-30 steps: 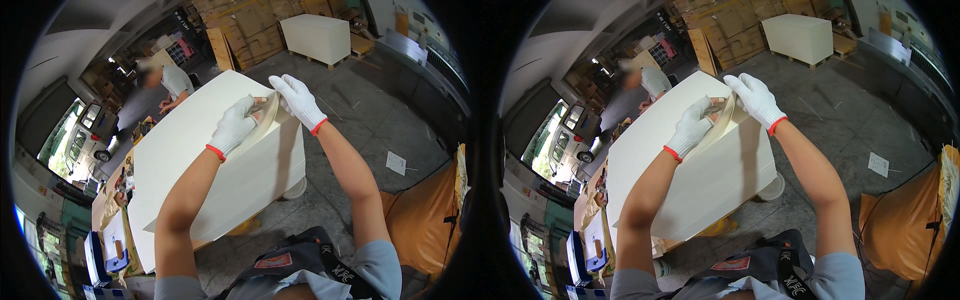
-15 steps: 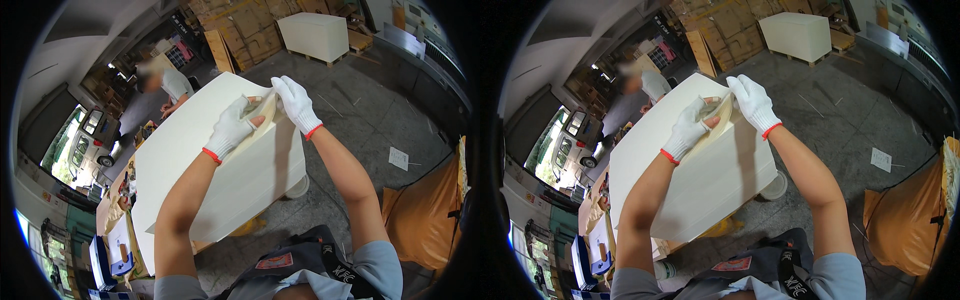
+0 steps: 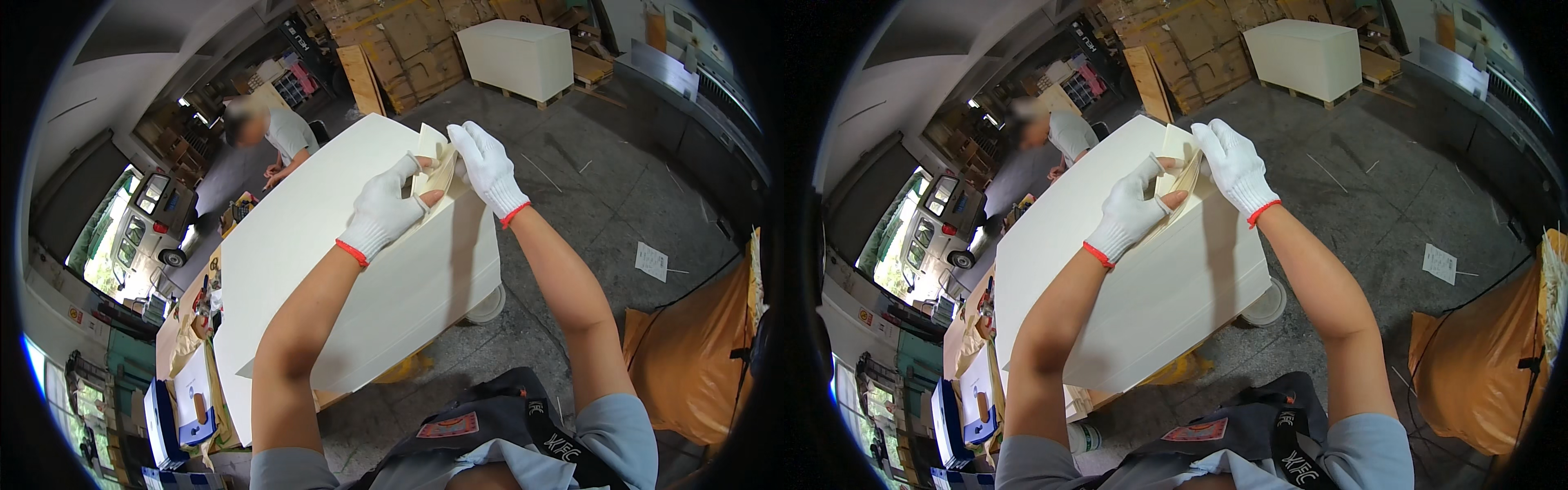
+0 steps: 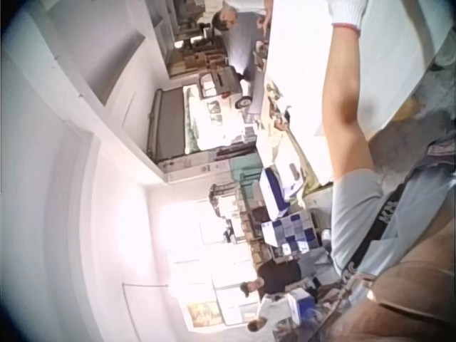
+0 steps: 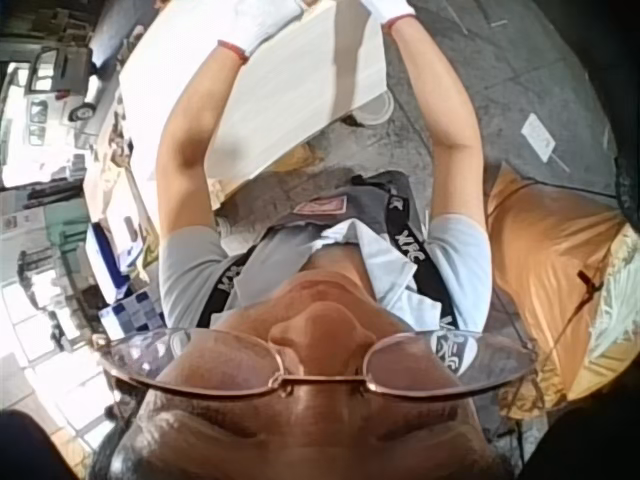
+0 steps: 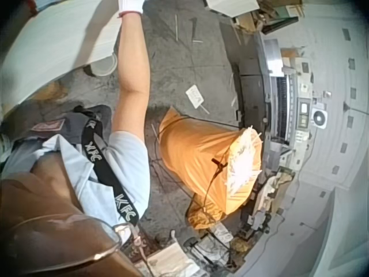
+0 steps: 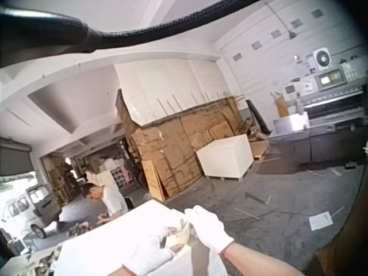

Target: The person sands the edges of a white rectangular furniture panel with a sanding block. They repeatedly lift the panel to inspect the edges and continue sanding. Another person works at a separate table in the background.

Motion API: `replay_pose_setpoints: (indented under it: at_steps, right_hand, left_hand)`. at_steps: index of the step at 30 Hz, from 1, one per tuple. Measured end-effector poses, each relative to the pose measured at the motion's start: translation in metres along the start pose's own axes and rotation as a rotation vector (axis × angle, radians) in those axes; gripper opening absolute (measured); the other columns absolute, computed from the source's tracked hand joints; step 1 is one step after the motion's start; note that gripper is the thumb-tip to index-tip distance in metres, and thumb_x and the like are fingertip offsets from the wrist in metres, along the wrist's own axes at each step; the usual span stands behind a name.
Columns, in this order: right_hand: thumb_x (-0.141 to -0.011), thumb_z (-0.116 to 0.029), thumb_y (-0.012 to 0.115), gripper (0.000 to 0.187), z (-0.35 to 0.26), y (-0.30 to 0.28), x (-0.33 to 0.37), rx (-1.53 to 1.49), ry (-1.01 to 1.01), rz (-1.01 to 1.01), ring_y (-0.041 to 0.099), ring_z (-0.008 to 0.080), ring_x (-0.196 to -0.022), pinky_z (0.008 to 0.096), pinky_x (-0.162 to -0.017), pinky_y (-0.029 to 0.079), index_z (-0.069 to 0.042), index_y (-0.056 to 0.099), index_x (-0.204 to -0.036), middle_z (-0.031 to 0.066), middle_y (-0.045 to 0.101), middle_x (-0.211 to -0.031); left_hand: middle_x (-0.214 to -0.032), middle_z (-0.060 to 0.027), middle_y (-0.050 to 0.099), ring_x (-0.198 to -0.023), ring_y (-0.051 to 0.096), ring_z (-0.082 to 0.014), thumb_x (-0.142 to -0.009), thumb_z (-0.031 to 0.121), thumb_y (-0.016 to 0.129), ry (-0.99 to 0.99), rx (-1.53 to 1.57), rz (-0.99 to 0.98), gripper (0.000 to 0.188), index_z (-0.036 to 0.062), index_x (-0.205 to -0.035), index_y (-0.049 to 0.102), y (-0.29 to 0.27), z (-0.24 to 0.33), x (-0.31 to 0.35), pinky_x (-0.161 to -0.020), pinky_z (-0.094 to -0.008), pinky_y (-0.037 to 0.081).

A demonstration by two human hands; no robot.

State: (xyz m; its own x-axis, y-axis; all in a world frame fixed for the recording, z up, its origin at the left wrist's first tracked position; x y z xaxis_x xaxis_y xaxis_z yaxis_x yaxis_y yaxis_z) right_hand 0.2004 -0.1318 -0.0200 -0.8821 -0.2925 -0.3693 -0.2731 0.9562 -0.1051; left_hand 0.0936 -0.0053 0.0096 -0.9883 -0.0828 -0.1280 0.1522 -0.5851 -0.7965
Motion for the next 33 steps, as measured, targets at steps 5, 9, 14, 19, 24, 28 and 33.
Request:
replay_pose_setpoints:
  at_steps: [5, 9, 14, 19, 24, 28, 33]
  right_hand:
    - [-0.099, -0.054, 0.047, 0.05, -0.002, 0.0, 0.001, -0.035, 0.0, 0.003, 0.055, 0.017, -0.063, 0.0324, -0.065, 0.044, -0.007, 0.05, -0.081, 0.0065, 0.053, -0.068]
    - [-0.099, -0.054, 0.048, 0.05, -0.003, -0.001, 0.003, -0.059, 0.007, 0.015, 0.054, 0.0153, -0.063, 0.0313, -0.065, 0.044, -0.007, 0.053, -0.082, 0.0054, 0.054, -0.068]
    - [-0.097, -0.054, 0.051, 0.05, -0.005, -0.001, 0.003, -0.01, 0.024, -0.007, 0.053, 0.0136, -0.064, 0.0307, -0.065, 0.044, -0.006, 0.055, -0.083, 0.0047, 0.056, -0.068]
    - [-0.097, -0.053, 0.052, 0.05, -0.003, 0.0, 0.004, -0.035, 0.002, 0.009, 0.053, 0.0138, -0.064, 0.0311, -0.065, 0.044, -0.006, 0.055, -0.083, 0.005, 0.056, -0.067]
    - [-0.098, -0.052, 0.052, 0.049, -0.002, -0.001, 0.003, -0.044, -0.018, 0.02, 0.054, 0.0145, -0.063, 0.0312, -0.064, 0.044, -0.006, 0.054, -0.083, 0.0053, 0.057, -0.068]
    - [-0.098, -0.052, 0.052, 0.049, -0.005, -0.001, 0.005, -0.055, -0.004, 0.011, 0.055, 0.015, -0.063, 0.0314, -0.063, 0.045, -0.006, 0.054, -0.083, 0.0056, 0.058, -0.068]
    - [-0.094, -0.062, 0.049, 0.057, -0.018, -0.028, 0.007, 0.253, -0.066, 0.006, 0.064, 0.0241, -0.074, 0.0377, -0.07, 0.047, -0.006, 0.06, -0.089, 0.0103, 0.064, -0.074]
  left_hand:
    - [-0.117, -0.0109, 0.067, -0.108, 0.061, -0.0166, -0.09, 0.021, 0.073, 0.106, 0.104, 0.051, 0.048, 0.0055, -0.132, 0.057, -0.001, -0.009, -0.006, -0.095, -0.028, 0.045]
    - [-0.112, -0.0169, 0.07, -0.102, 0.068, -0.0265, -0.093, 0.029, 0.067, 0.188, 0.079, 0.117, 0.045, 0.0171, -0.136, 0.057, -0.005, -0.014, -0.008, -0.093, -0.0323, 0.049]
    - [-0.108, -0.0179, 0.07, -0.098, 0.068, -0.0271, -0.1, 0.024, 0.053, 0.176, -0.023, 0.191, 0.036, 0.0176, -0.135, 0.058, -0.009, -0.004, -0.002, -0.088, -0.0318, 0.049]
    - [-0.1, -0.0098, 0.071, -0.092, 0.067, -0.014, -0.097, 0.025, 0.061, 0.021, -0.081, 0.03, 0.036, 0.0121, -0.131, 0.059, -0.004, 0.0, -0.001, -0.082, -0.0275, 0.05]
    - [-0.098, -0.0087, 0.071, -0.087, 0.067, -0.0143, -0.087, 0.029, 0.076, 0.042, -0.062, 0.075, 0.047, 0.0122, -0.128, 0.061, -0.003, 0.001, 0.0, -0.08, -0.0302, 0.052]
    - [-0.101, -0.01, 0.071, -0.088, 0.067, -0.0159, -0.088, 0.028, 0.073, 0.102, -0.068, 0.11, 0.047, 0.0133, -0.13, 0.06, -0.005, 0.003, 0.001, -0.08, -0.0313, 0.052]
    - [-0.107, -0.0104, 0.071, -0.092, 0.065, -0.0169, -0.094, 0.026, 0.064, 0.018, -0.13, 0.048, 0.046, 0.0174, -0.139, 0.056, -0.005, 0.007, 0.004, -0.081, -0.0301, 0.051]
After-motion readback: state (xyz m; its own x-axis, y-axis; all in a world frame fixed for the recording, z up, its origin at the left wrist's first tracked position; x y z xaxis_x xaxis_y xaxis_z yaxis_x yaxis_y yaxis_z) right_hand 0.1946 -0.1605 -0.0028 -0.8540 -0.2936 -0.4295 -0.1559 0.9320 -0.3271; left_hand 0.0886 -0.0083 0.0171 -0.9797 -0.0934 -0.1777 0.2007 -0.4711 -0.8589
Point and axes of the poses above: each hand's wrist, its own x-axis away from the middle knuckle, its own y-axis out of the palm, z = x × y, the point moved 10 cm from there along -x, towards the middle knuckle
